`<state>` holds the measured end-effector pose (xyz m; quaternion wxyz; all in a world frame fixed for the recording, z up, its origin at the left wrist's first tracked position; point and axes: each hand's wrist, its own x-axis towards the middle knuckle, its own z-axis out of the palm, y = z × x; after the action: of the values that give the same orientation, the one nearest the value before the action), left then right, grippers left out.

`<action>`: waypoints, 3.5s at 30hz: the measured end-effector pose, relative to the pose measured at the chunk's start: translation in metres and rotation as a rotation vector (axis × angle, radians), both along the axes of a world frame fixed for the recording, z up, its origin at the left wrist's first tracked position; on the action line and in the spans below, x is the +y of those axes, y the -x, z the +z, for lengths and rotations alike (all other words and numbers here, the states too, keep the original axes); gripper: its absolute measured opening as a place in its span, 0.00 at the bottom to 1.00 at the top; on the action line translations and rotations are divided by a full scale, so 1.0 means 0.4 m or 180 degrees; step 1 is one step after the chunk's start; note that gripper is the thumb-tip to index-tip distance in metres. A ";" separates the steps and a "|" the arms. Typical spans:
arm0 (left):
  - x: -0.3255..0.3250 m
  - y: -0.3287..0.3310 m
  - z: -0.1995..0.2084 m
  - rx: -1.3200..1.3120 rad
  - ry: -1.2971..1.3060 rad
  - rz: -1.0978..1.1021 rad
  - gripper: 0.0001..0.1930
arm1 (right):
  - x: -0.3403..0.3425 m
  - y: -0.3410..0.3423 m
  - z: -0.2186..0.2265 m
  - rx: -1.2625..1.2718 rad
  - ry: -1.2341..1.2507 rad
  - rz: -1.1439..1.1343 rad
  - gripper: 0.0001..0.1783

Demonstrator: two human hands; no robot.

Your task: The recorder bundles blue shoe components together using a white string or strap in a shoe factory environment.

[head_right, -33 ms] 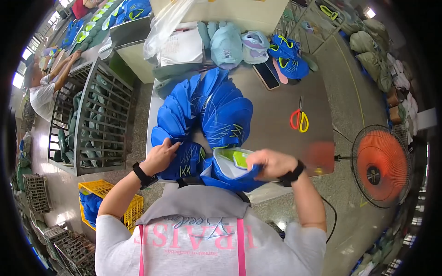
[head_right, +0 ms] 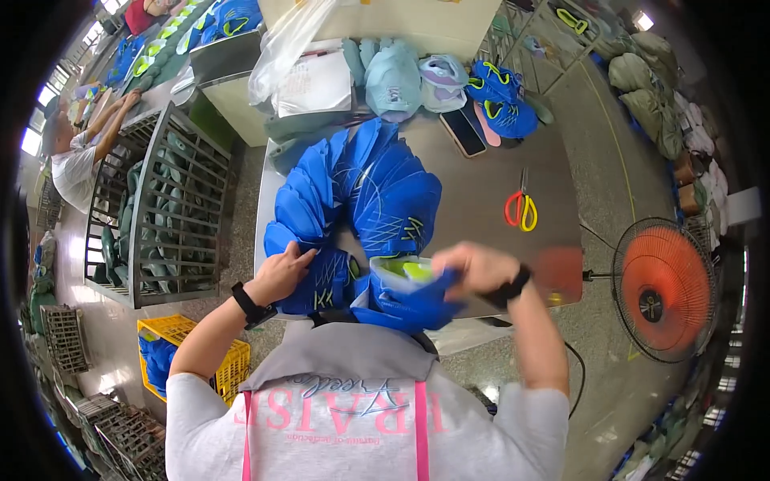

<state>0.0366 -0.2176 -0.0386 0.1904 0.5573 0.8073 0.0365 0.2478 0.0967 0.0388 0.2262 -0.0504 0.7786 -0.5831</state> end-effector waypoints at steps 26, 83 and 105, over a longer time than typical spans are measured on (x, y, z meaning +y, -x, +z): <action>0.406 0.185 0.081 0.0291 -0.1691 -0.0286 0.25 | 0.182 0.324 -0.193 0.1622 -0.3324 -0.1210 0.23; 0.431 0.208 0.009 0.0855 -0.0698 -0.0639 0.06 | 0.052 0.591 -0.260 -0.0805 -0.3399 0.1173 0.14; 0.415 0.219 -0.025 0.0953 -0.0871 -0.0488 0.05 | 0.021 0.498 -0.136 -0.0584 -0.2233 -0.0406 0.15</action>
<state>-0.0510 -0.0517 -0.0486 -0.0069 0.6369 0.7694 0.0479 0.0488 0.1052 -0.0158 0.2618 0.1314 0.9093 -0.2957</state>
